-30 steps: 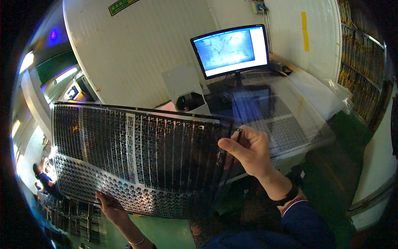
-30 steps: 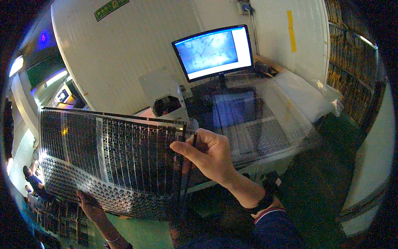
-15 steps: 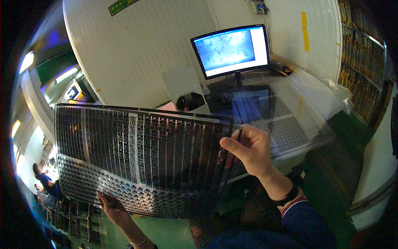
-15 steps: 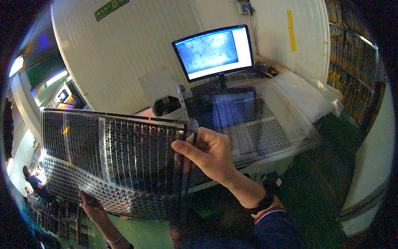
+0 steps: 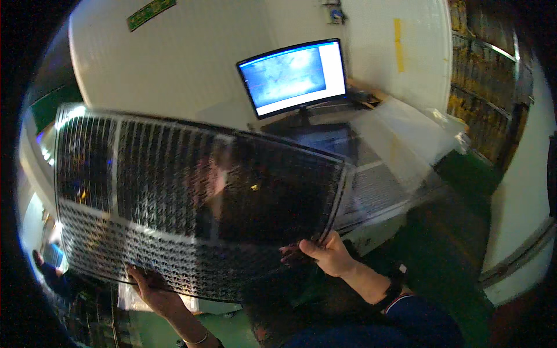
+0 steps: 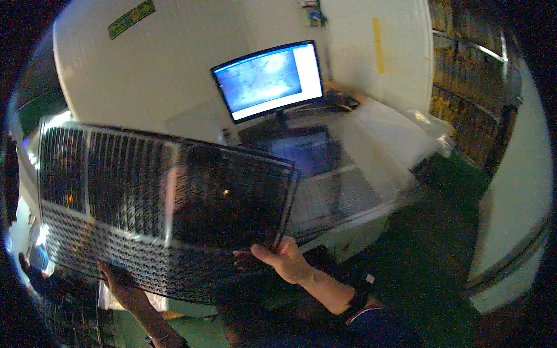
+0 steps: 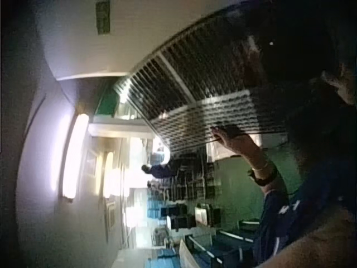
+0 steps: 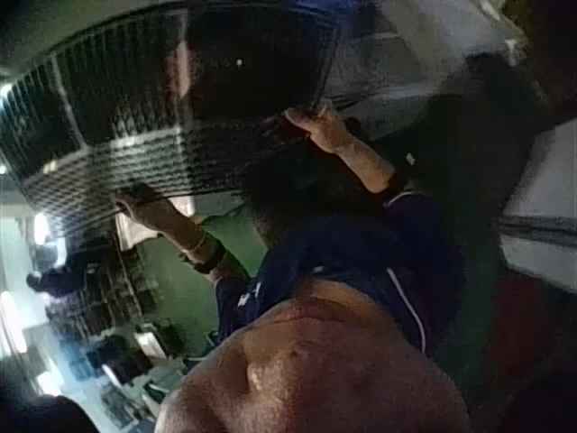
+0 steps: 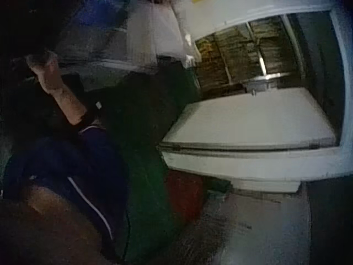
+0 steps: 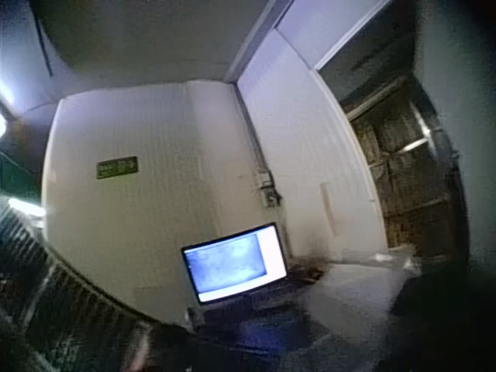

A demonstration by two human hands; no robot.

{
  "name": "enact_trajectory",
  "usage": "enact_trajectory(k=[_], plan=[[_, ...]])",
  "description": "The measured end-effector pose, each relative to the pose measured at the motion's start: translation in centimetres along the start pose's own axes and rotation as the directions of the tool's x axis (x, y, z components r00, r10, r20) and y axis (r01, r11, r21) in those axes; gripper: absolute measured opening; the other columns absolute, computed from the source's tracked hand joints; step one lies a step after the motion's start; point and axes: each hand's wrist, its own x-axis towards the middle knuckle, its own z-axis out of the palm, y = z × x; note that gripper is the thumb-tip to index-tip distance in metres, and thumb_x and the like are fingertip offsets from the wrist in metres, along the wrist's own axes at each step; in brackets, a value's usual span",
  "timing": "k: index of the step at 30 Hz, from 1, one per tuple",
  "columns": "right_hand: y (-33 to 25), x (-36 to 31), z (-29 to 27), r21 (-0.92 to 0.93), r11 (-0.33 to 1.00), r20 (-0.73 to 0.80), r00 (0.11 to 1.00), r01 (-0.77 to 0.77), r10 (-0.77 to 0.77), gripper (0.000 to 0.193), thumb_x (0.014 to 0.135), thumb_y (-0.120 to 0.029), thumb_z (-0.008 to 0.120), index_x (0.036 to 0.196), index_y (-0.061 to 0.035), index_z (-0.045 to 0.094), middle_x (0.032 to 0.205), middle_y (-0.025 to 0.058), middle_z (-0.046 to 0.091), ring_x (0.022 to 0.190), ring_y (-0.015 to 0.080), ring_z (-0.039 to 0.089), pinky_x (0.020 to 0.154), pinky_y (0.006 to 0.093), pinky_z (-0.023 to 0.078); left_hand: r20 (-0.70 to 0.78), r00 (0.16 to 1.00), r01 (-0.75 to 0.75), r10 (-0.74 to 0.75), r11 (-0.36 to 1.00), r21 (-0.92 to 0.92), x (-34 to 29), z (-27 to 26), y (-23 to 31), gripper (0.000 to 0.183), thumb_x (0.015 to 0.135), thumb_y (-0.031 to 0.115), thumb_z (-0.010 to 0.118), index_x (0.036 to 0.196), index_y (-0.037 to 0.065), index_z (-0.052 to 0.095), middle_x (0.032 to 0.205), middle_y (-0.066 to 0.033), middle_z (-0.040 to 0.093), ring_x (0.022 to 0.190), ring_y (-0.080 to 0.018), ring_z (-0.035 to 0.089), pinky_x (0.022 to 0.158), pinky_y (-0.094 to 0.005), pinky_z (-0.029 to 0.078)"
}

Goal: The person is inspecting large mesh or stencil sheets using a specialized optical inspection machine and computer monitor, then placing them into protective plastic sleeves.

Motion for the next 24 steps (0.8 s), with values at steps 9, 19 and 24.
enact_trajectory(k=[9,19,24], plan=[[-1.9,-4.0,-8.0,0.363,0.884,-0.678,0.734,0.294,0.034,0.026,0.082,-0.016,0.061,0.105,-0.0057,0.053,0.095,0.0047,0.059,0.083,0.0201,0.058,0.071,0.0352,0.049,0.86,0.491,-0.003,-0.142,0.986,0.165,-8.8,9.5,-2.3,0.054,0.083,0.007,0.057,0.13,0.001,0.031,0.121,-0.0169,0.048,0.11,-0.024,0.05,0.09,-0.0357,0.042],[-3.9,-4.2,-13.9,0.12,0.96,-0.912,0.41,0.254,0.005,0.03,0.087,-0.011,0.053,0.115,-0.0053,0.045,0.105,0.0098,0.055,0.092,0.0218,0.057,0.078,0.037,0.049,0.732,0.177,0.152,-0.658,0.753,0.641,-9.9,0.8,-3.2,0.026,0.078,0.002,0.063,0.103,-0.003,0.059,0.098,-0.0115,0.063,0.093,-0.017,0.06,0.083,-0.0286,0.047],[-3.2,-3.5,-17.4,0.253,0.929,-0.866,0.491,0.27,0.093,0.023,0.091,-0.01,0.045,0.112,0.0004,0.045,0.11,0.0113,0.052,0.101,0.0229,0.051,0.088,0.0386,0.045,0.542,0.352,0.313,-0.763,0.641,0.7,-9.6,-3.8,-2.7,0.024,0.079,0.003,0.061,0.101,-0.006,0.058,0.097,-0.0152,0.063,0.09,-0.0192,0.061,0.081,-0.0301,0.048]])
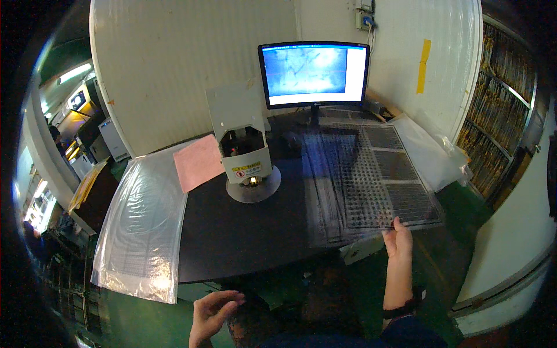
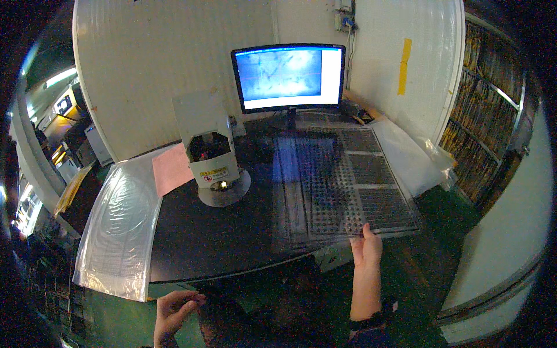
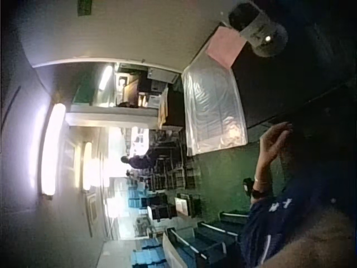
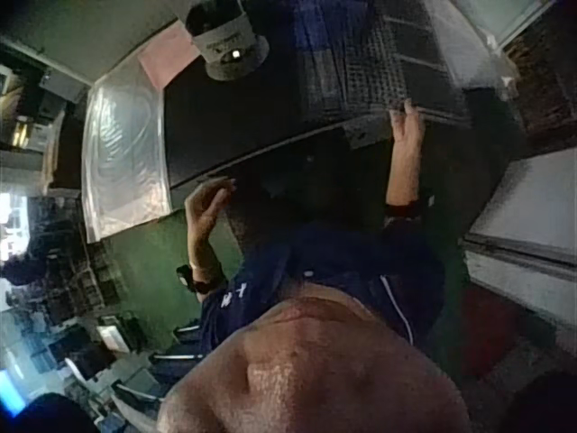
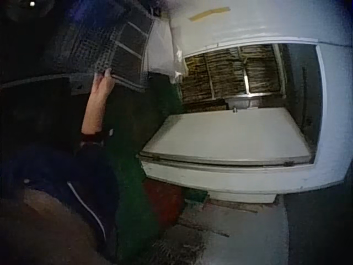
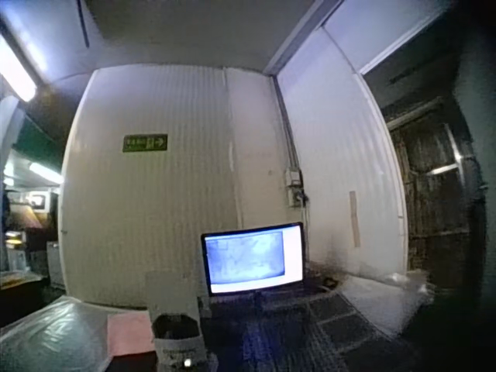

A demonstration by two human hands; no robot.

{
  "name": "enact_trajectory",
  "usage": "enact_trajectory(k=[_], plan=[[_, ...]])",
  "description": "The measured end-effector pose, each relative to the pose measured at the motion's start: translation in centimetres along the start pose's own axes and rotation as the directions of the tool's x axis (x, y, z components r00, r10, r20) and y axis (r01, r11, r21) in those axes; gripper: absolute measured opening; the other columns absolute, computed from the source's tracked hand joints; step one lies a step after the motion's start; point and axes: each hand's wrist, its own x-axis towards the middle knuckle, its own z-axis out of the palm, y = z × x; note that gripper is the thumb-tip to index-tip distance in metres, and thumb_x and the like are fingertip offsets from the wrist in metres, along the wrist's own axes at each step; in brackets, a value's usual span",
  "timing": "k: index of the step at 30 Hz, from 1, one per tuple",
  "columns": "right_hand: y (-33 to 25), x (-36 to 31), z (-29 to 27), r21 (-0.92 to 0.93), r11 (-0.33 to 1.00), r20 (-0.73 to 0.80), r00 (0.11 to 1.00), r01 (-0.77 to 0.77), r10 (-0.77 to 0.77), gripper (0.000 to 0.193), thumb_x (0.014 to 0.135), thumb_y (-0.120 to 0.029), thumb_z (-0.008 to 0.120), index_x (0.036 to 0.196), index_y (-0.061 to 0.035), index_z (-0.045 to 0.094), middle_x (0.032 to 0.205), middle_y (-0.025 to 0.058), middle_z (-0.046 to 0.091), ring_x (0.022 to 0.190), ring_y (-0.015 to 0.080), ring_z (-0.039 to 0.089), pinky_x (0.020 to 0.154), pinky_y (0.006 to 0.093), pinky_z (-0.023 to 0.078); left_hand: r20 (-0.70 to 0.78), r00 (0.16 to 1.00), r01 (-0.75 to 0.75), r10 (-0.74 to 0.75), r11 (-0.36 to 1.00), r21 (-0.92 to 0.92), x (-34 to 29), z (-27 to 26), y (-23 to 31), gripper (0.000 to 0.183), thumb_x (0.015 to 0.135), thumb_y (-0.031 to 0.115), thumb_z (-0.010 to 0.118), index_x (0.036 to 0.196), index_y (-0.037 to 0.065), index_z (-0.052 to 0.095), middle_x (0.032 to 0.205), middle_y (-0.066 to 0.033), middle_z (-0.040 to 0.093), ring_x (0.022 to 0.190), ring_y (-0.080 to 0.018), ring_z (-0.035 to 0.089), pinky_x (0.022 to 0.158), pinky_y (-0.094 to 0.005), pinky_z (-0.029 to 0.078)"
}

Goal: The person is inspecting large mesh or stencil sheets using a specialized optical inspection machine and computer monitor, then placing them into protective plastic sleeves.

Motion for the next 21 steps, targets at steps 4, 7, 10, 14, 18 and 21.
enact_trajectory(k=[4,7,10,14,18,21], plan=[[-1.1,0.6,0.7,0.01,0.997,0.001,0.997,-0.08,0.08,0.018,0.09,-0.009,0.046,0.105,0.0013,0.048,0.108,0.0126,0.052,0.099,0.024,0.052,0.088,0.0381,0.045,-0.218,0.971,-0.103,0.101,0.995,0.004,-1.3,-0.7,-1.4,0.02,0.08,0.006,0.059,0.095,-0.008,0.058,0.089,-0.016,0.064,0.082,-0.0217,0.062,0.076,-0.0339,0.05],[-1.4,1.4,1.2,-0.025,0.994,-0.043,0.994,-0.103,0.102,0.018,0.089,-0.007,0.047,0.105,0.0011,0.049,0.11,0.0129,0.052,0.1,0.0248,0.052,0.089,0.0392,0.044,-0.419,0.905,-0.099,0.077,0.995,-0.029,-1.6,-2.6,-2.8,0.019,0.08,0.008,0.06,0.093,-0.007,0.059,0.085,-0.0166,0.064,0.078,-0.0221,0.063,0.074,-0.034,0.05],[0.5,-0.2,3.5,-0.082,0.993,0.083,0.992,-0.085,0.092,0.026,0.091,-0.015,0.046,0.112,0.0004,0.048,0.109,0.0149,0.055,0.098,0.0248,0.054,0.083,0.0378,0.048,-0.517,0.85,-0.107,0.103,0.994,0.022,-3.7,-4.9,-2.9,0.018,0.08,0.005,0.061,0.093,-0.008,0.06,0.085,-0.0141,0.064,0.08,-0.0172,0.062,0.075,-0.0279,0.048],[-3.6,-0.3,0.6,-0.105,0.99,0.38,0.916,-0.099,0.131,0.041,0.089,-0.011,0.049,0.127,-0.0016,0.035,0.118,0.0158,0.049,0.106,0.024,0.048,0.093,0.0359,0.039,-0.612,0.759,-0.171,0.224,0.975,0.144,-2.1,-5.9,-3.1,0.014,0.081,0.003,0.061,0.091,-0.006,0.061,0.085,-0.0096,0.064,0.078,-0.0119,0.059,0.072,-0.0232,0.047],[-6.0,0.8,-4.3,-0.41,0.868,0.336,0.931,0.279,-0.141,0.05,0.09,-0.012,0.044,0.135,-0.0005,0.024,0.128,0.02,0.037,0.119,0.0275,0.037,0.1,0.0387,0.03,-0.822,0.477,-0.296,0.312,0.937,0.184,-2.0,-10.4,-5.4,0.022,0.081,0.002,0.059,0.102,-0.005,0.056,0.097,-0.0091,0.061,0.086,-0.0117,0.058,0.076,-0.0238,0.047],[-3.1,5.2,-7.9,-0.551,0.493,0.593,0.732,0.673,-0.336,0.044,0.088,-0.008,0.044,0.129,0.0013,0.033,0.124,0.0182,0.044,0.111,0.0259,0.043,0.094,0.0353,0.035,-0.921,0.205,-0.189,0.33,0.937,0.294,-4.4,-14.0,-7.0,0.04,0.079,0.008,0.063,0.114,-0.002,0.047,0.111,-0.0129,0.054,0.102,-0.0176,0.053,0.085,-0.0283,0.043]])
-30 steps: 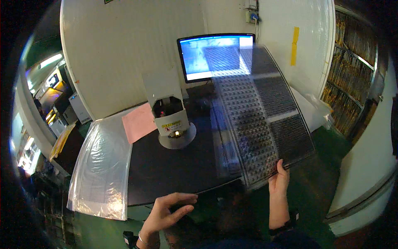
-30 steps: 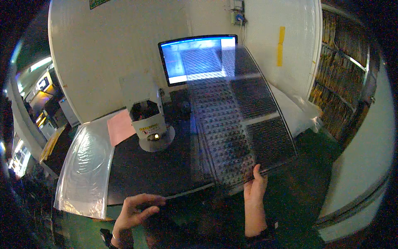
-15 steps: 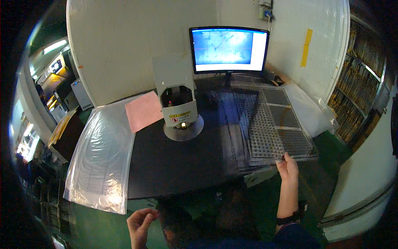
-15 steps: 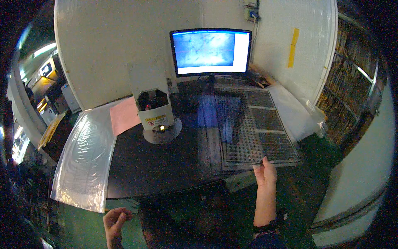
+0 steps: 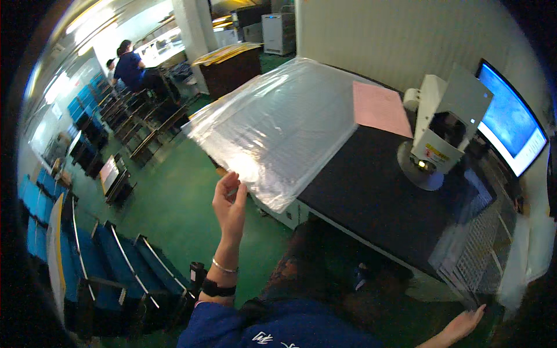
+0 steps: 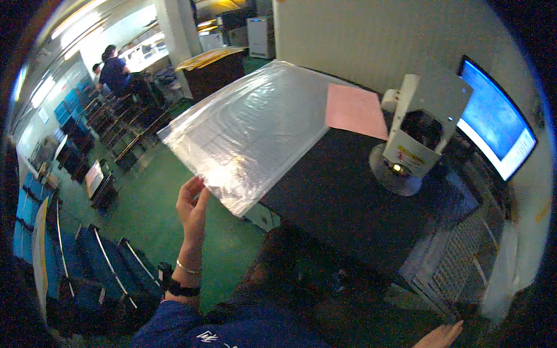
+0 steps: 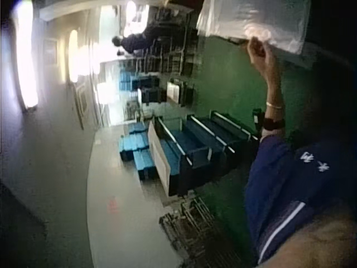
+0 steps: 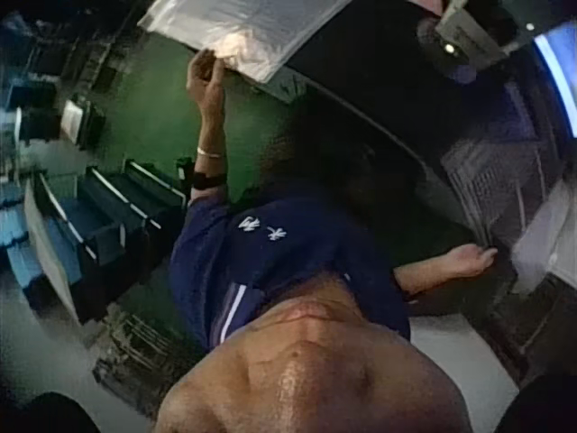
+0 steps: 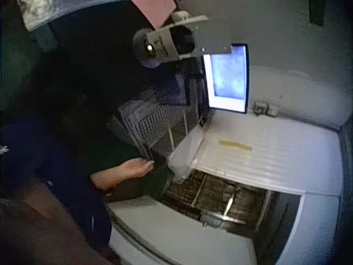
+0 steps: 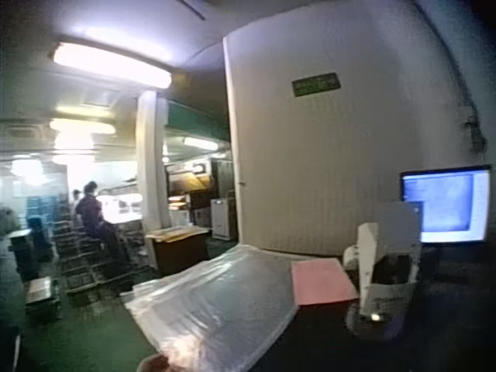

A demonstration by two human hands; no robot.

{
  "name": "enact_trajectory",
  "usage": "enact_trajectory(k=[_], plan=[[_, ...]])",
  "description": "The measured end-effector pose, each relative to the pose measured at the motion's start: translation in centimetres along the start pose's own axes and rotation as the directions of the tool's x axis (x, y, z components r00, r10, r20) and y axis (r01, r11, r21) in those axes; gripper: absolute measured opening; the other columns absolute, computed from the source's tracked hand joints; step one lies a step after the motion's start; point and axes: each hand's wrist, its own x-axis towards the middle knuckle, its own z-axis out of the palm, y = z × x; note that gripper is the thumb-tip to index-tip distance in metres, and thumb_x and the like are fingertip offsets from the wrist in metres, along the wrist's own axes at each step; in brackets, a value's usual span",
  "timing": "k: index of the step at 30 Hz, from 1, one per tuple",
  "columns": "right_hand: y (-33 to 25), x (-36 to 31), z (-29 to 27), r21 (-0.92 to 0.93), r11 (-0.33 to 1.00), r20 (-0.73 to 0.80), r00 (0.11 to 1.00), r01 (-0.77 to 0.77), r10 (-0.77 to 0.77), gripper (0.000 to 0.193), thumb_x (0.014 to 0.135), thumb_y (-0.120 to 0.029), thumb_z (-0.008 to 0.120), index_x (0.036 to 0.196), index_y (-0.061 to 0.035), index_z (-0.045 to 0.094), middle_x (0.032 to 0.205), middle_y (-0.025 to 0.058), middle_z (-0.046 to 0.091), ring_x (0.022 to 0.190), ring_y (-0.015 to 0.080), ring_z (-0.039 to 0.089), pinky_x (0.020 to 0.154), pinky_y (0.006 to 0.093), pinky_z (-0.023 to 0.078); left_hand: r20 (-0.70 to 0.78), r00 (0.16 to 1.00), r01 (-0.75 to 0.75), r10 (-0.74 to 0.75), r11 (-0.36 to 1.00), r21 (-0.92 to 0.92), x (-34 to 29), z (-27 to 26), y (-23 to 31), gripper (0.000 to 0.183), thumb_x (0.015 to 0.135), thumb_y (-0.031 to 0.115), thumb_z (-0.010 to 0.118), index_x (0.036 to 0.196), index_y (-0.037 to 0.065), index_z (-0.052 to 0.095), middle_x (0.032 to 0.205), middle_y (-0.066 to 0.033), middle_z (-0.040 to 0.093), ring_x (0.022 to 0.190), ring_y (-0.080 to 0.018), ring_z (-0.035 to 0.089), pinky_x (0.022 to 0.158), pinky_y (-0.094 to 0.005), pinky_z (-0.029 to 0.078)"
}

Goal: The person is inspecting large mesh or stencil sheets using a specialized optical inspection machine and computer monitor, then placing them into protective plastic sleeves.

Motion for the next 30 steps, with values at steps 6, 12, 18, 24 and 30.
enact_trajectory(k=[6,12,18,24,30], plan=[[-12.3,-4.5,15.5,-0.08,0.997,-0.214,0.976,0.014,-0.031,0.04,0.089,-0.016,0.047,0.125,0.0003,0.041,0.128,0.014,0.042,0.121,0.0248,0.037,0.101,0.0362,0.029,-0.213,0.973,0.103,-0.091,0.993,0.048,5.7,-1.5,-5.1,0.056,0.074,0.017,0.07,0.115,-0.006,0.04,0.101,-0.013,0.053,0.084,-0.0155,0.055,0.072,-0.0276,0.047],[-13.8,-5.4,24.3,0.026,0.996,0.28,0.956,0.083,-0.087,0.035,0.089,-0.01,0.047,0.121,0.0039,0.042,0.124,0.0144,0.042,0.113,0.0243,0.044,0.099,0.0375,0.033,-0.119,0.975,0.189,-0.188,0.982,0.0,9.7,-2.5,-6.5,0.049,0.075,0.019,0.069,0.11,-0.005,0.044,0.075,-0.007,0.059,0.059,-0.0112,0.055,0.051,-0.0217,0.046],[-12.0,-5.8,27.6,0.057,0.995,0.471,0.877,0.081,-0.098,0.018,0.086,-0.001,0.049,0.103,0.0048,0.053,0.122,0.0143,0.044,0.106,0.0201,0.048,0.088,0.0301,0.044,-0.096,0.979,0.187,-0.18,0.98,0.068,10.1,-2.4,-3.6,0.034,0.077,0.016,0.067,0.098,-0.004,0.051,0.068,-0.0063,0.059,0.054,-0.0111,0.054,0.047,-0.0223,0.044],[-11.5,-6.3,28.1,0.03,0.999,0.494,0.869,0.01,-0.024,0.016,0.087,-0.002,0.048,0.101,0.0051,0.055,0.116,0.014,0.048,0.098,0.0188,0.054,0.085,0.0292,0.048,-0.036,0.991,0.131,-0.128,0.986,0.104,11.6,-2.1,-2.8,0.023,0.079,0.016,0.064,0.091,-0.002,0.057,0.066,-0.0049,0.057,0.053,-0.0096,0.053,0.044,-0.0211,0.041],[-11.4,-6.4,27.9,0.05,0.999,0.498,0.867,-0.014,-0.012,0.018,0.089,-0.002,0.047,0.104,0.0046,0.053,0.113,0.0133,0.05,0.094,0.019,0.056,0.085,0.0294,0.049,-0.065,0.997,-0.021,0.05,0.924,0.381,11.1,-1.3,-2.0,0.016,0.079,0.009,0.059,0.091,-0.001,0.058,0.057,-0.0051,0.056,0.047,-0.0073,0.051,0.043,-0.0225,0.04]])
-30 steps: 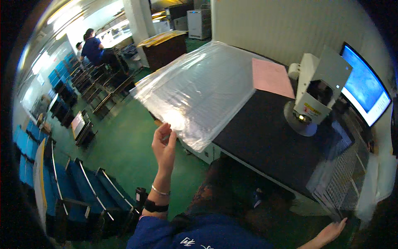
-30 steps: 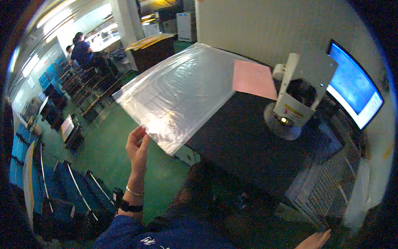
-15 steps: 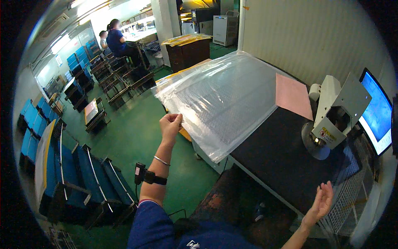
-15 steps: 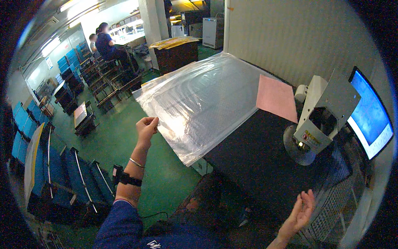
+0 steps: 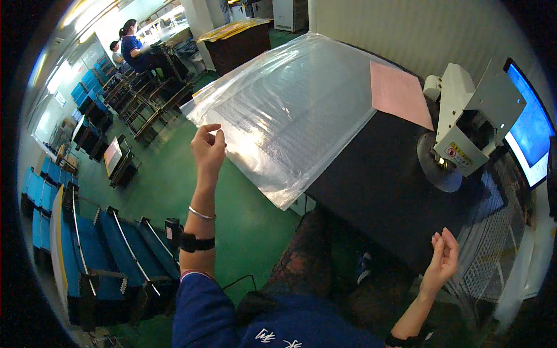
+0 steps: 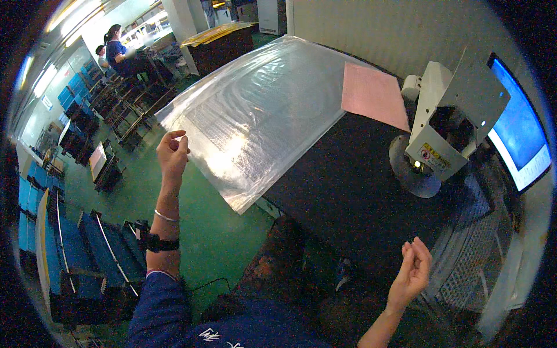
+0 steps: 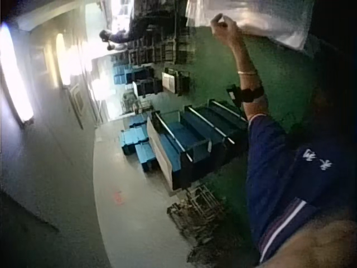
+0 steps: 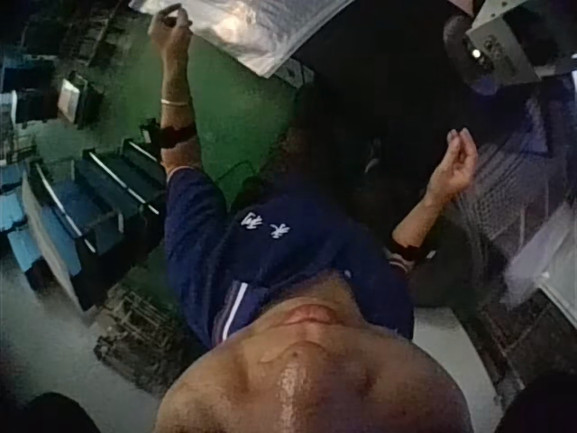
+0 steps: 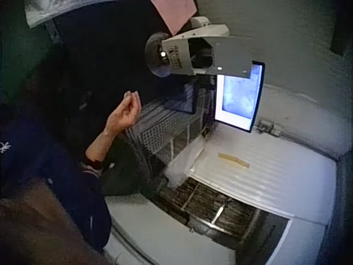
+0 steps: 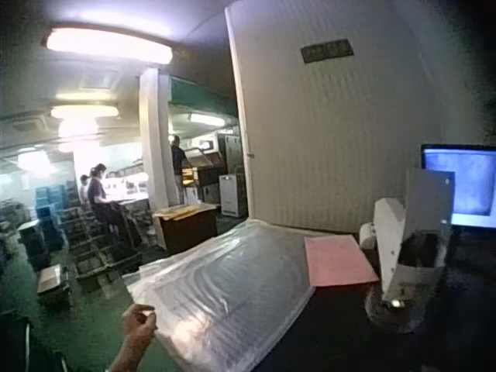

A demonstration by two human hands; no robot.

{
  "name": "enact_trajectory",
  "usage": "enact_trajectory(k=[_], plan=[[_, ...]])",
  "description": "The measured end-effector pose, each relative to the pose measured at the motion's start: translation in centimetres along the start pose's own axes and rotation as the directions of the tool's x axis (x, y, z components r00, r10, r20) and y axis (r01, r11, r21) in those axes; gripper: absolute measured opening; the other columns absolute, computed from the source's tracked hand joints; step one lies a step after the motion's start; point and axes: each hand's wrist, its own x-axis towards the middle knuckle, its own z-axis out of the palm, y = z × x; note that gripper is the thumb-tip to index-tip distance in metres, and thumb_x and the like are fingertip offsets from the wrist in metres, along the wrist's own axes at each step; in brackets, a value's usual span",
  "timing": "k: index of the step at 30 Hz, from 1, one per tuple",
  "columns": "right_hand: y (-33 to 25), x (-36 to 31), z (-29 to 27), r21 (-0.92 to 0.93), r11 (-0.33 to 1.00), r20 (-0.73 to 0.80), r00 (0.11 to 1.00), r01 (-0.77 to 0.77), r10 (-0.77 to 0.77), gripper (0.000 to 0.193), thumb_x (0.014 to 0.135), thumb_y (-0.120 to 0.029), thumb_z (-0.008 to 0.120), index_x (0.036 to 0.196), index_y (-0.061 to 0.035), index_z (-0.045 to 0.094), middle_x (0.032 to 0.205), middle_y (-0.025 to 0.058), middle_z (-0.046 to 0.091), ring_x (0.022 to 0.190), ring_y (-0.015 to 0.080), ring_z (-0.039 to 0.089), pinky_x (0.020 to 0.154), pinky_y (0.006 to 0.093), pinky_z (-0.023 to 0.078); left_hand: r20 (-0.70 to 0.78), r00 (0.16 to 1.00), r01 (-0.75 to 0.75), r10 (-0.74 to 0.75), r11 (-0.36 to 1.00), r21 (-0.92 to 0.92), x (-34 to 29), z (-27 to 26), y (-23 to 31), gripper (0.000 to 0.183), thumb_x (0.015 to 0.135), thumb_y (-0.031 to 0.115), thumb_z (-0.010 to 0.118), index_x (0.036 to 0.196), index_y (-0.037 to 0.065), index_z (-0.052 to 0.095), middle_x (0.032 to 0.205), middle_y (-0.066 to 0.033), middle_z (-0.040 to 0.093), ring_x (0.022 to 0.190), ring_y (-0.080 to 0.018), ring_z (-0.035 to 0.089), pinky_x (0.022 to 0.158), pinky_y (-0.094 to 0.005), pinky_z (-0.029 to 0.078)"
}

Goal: The person is inspecting large mesh or stencil sheets using a specialized optical inspection machine and computer monitor, then placing them into protective plastic sleeves.

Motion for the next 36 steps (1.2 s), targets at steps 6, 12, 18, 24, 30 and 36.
enact_trajectory(k=[6,12,18,24,30,36], plan=[[0.5,0.1,-0.2,-0.039,0.999,-0.007,1.0,-0.023,0.023,0.018,0.089,-0.002,0.046,0.105,0.0049,0.052,0.113,0.0136,0.051,0.095,0.0192,0.056,0.084,0.0295,0.049,0.39,0.815,-0.394,0.428,0.904,-0.168,-6.2,0.8,4.7,0.033,0.069,0.011,0.072,0.1,0.004,0.06,0.086,-0.0066,0.062,0.08,-0.017,0.059,0.073,-0.0294,0.046],[0.8,0.0,-0.1,-0.101,0.995,0.02,1.0,0.024,-0.022,0.018,0.089,-0.002,0.046,0.104,0.0048,0.052,0.112,0.0141,0.051,0.094,0.0198,0.057,0.083,0.0294,0.05,0.564,0.584,-0.67,0.584,0.739,-0.071,-9.8,1.6,4.1,0.029,0.066,0.013,0.074,0.092,0.007,0.063,0.105,-0.0069,0.06,0.102,-0.024,0.056,0.091,-0.0387,0.042],[0.8,-0.1,-0.1,-0.177,0.984,0.001,1.0,0.028,-0.029,0.017,0.088,0.0,0.044,0.102,0.0053,0.053,0.11,0.0151,0.053,0.091,0.0207,0.058,0.08,0.0308,0.051,0.511,0.599,-0.656,0.617,0.744,-0.13,-9.7,1.6,2.8,0.019,0.071,0.006,0.067,0.089,0.006,0.062,0.1,-0.0081,0.063,0.099,-0.0248,0.058,0.089,-0.038,0.045],[0.9,0.0,0.0,-0.189,0.98,0.006,0.998,0.063,-0.063,0.017,0.088,0.002,0.043,0.1,0.0055,0.054,0.109,0.0157,0.053,0.089,0.0201,0.059,0.08,0.0309,0.052,0.553,0.684,-0.484,0.476,0.863,-0.145,-8.6,0.7,5.1,0.016,0.076,0.0,0.06,0.092,0.003,0.064,0.096,-0.0106,0.064,0.093,-0.0244,0.061,0.082,-0.0347,0.047],[0.9,-0.1,0.0,-0.173,0.983,-0.001,0.998,0.059,-0.06,0.016,0.088,0.002,0.043,0.099,0.0057,0.054,0.108,0.0158,0.054,0.089,0.0199,0.059,0.08,0.0308,0.052,0.429,0.734,-0.488,0.526,0.848,-0.205,-7.4,1.0,6.2,0.011,0.068,-0.003,0.067,0.076,0.003,0.066,0.082,-0.0083,0.064,0.075,-0.0189,0.06,0.067,-0.0286,0.047],[1.1,-0.1,0.0,-0.151,0.985,0.001,0.996,0.086,-0.087,0.016,0.087,0.004,0.043,0.099,0.006,0.054,0.107,0.0159,0.054,0.088,0.0197,0.059,0.079,0.0309,0.052,0.262,0.799,-0.549,0.542,0.834,-0.049,-9.0,0.5,7.0,0.016,0.061,0.001,0.074,0.074,0.008,0.068,0.067,-0.0021,0.053,0.059,-0.0142,0.051,0.053,-0.0257,0.041]])
